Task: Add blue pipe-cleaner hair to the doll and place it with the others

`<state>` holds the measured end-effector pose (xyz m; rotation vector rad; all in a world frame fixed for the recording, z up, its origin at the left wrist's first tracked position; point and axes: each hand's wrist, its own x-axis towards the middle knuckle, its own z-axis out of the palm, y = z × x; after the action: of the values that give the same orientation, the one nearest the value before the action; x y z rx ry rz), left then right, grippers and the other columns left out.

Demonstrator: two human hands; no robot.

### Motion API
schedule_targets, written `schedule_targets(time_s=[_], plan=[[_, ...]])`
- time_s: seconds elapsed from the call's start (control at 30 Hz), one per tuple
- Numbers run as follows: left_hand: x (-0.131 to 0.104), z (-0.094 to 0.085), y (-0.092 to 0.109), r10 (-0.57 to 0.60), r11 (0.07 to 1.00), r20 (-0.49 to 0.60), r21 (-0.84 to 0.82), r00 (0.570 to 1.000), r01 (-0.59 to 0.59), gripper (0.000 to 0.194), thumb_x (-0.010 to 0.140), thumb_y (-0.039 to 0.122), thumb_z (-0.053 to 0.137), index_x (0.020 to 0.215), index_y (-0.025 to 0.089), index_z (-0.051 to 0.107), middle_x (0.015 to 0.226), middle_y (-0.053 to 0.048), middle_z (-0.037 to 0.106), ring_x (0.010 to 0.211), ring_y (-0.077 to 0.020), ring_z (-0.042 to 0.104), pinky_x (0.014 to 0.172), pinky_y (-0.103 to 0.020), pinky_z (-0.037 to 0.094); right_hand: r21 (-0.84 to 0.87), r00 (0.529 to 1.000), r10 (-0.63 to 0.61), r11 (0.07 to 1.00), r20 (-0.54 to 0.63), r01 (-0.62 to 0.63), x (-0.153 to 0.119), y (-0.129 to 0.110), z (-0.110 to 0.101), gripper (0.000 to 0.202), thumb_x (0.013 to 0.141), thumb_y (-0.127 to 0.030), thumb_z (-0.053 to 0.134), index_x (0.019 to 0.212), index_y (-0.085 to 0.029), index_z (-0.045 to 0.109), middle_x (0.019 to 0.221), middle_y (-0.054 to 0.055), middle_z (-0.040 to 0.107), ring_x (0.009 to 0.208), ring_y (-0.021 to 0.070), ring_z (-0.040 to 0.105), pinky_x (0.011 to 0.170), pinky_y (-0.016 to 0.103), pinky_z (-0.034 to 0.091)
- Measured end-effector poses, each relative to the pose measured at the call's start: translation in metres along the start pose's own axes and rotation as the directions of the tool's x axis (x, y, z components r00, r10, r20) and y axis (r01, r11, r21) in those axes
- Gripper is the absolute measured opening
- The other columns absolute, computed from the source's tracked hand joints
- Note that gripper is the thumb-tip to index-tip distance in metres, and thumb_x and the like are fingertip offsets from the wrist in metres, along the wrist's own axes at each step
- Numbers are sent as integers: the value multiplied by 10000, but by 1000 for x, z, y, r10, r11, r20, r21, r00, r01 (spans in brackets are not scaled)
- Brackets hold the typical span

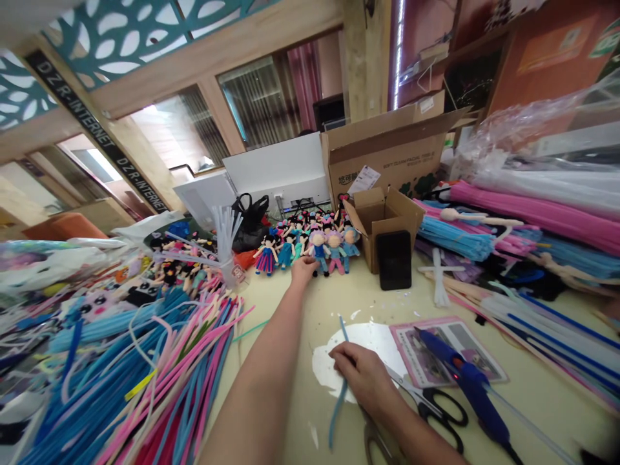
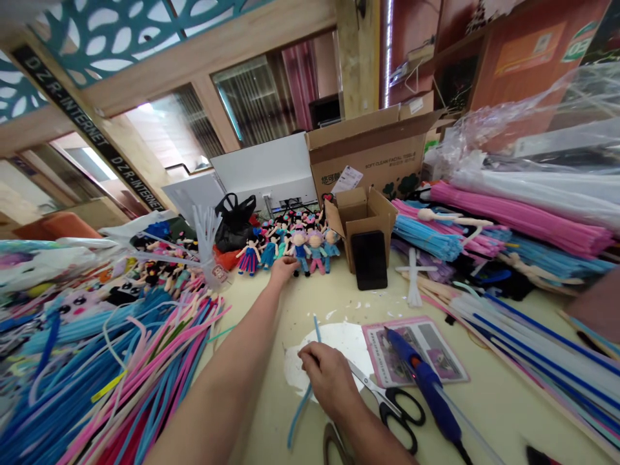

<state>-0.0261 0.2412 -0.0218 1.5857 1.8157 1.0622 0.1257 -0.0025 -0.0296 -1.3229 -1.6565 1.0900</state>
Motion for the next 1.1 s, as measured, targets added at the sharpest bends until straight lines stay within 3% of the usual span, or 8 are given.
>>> schedule_targets(time_s=[0.43, 0.7, 0.9, 1.1], plan=[[3, -3, 0, 73, 997, -43, 0, 996, -73, 130, 663, 246, 650, 758, 166, 689, 738, -15, 699, 805, -182, 639, 720, -257, 465, 0, 1000, 10, 1000, 8, -10, 0, 0, 0, 264, 865, -299, 429, 787, -191, 656, 720, 19, 663, 702, 167, 594, 650, 260, 387], [0, 1, 1, 66, 998, -29, 4, 997, -66, 114, 643, 196, 659, 748, 163, 690, 766, -26, 704, 751, -165, 624, 702, -253, 454, -13, 1000, 7, 1000, 15, -7, 1, 1, 0, 264, 869, -311, 425, 781, -190, 643, 720, 18, 658, 702, 166, 588, 646, 258, 378], [-3, 2, 4, 39, 999, -39, -14, 998, -40, 160, 709, 269, 612, 805, 164, 687, 763, -13, 691, 749, -155, 615, 672, -240, 446, 0, 1000, 14, 1000, 15, -14, 1, 1, 1, 261, 864, -313, 429, 774, -193, 642, 718, 14, 658, 700, 164, 587, 646, 255, 375], [-2, 8, 15, -31, 1000, -45, -2, 998, 31, 270, 616, 366, 717, 784, 166, 650, 739, -20, 674, 674, -154, 598, 597, -233, 423, -4, 1000, 23, 1000, 18, -23, 2, 3, 1, 262, 857, -315, 432, 753, -196, 640, 716, 15, 663, 701, 170, 589, 647, 257, 373]])
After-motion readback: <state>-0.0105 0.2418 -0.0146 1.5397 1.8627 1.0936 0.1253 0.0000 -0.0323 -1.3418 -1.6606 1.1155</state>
